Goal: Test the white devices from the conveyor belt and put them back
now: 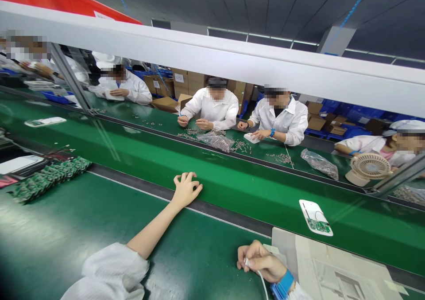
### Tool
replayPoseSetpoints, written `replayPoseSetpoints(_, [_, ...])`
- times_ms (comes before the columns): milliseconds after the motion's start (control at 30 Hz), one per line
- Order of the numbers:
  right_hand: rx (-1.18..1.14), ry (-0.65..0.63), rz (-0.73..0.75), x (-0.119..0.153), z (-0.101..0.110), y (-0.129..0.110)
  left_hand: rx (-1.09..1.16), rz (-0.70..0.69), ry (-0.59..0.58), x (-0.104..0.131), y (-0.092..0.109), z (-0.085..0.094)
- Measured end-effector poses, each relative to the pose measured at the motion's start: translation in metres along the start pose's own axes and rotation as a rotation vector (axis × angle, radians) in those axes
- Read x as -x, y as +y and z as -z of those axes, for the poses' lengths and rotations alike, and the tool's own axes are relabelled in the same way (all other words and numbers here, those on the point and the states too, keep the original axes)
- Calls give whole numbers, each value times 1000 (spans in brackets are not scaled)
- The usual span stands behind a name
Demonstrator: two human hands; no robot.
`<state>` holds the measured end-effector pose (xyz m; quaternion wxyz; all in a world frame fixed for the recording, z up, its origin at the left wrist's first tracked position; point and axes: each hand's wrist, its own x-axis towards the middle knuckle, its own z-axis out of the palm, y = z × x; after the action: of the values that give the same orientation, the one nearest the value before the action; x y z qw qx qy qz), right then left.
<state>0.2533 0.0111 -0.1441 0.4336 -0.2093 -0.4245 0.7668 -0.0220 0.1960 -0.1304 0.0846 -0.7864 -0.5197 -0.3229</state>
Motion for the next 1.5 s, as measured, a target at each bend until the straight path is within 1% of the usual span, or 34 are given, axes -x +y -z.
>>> replayPoseSetpoints(200, [-5, -3, 11, -1, 0, -1, 13, -20, -16, 0, 0, 0])
replayPoseSetpoints(533, [12, 13, 3, 0, 0, -1, 175, -172, -140, 2, 2, 15])
replayPoseSetpoints(667, [18, 17, 7, 0, 1, 0, 192, -210, -162, 3, 3, 17])
replayPoseSetpoints(933, [13, 10, 5, 0, 1, 1, 139, -198, -105, 5, 3, 15])
replayPoseSetpoints(1033, [12, 15, 6, 0, 1, 1, 146, -212, -120, 4, 2, 15])
replayPoseSetpoints(1233, [11, 17, -3, 1, 3, 1, 206, -243, -216, 2, 0, 12])
replayPoseSetpoints(1500, [5, 5, -4, 1, 4, 2, 227, -194, -161, 2, -3, 9])
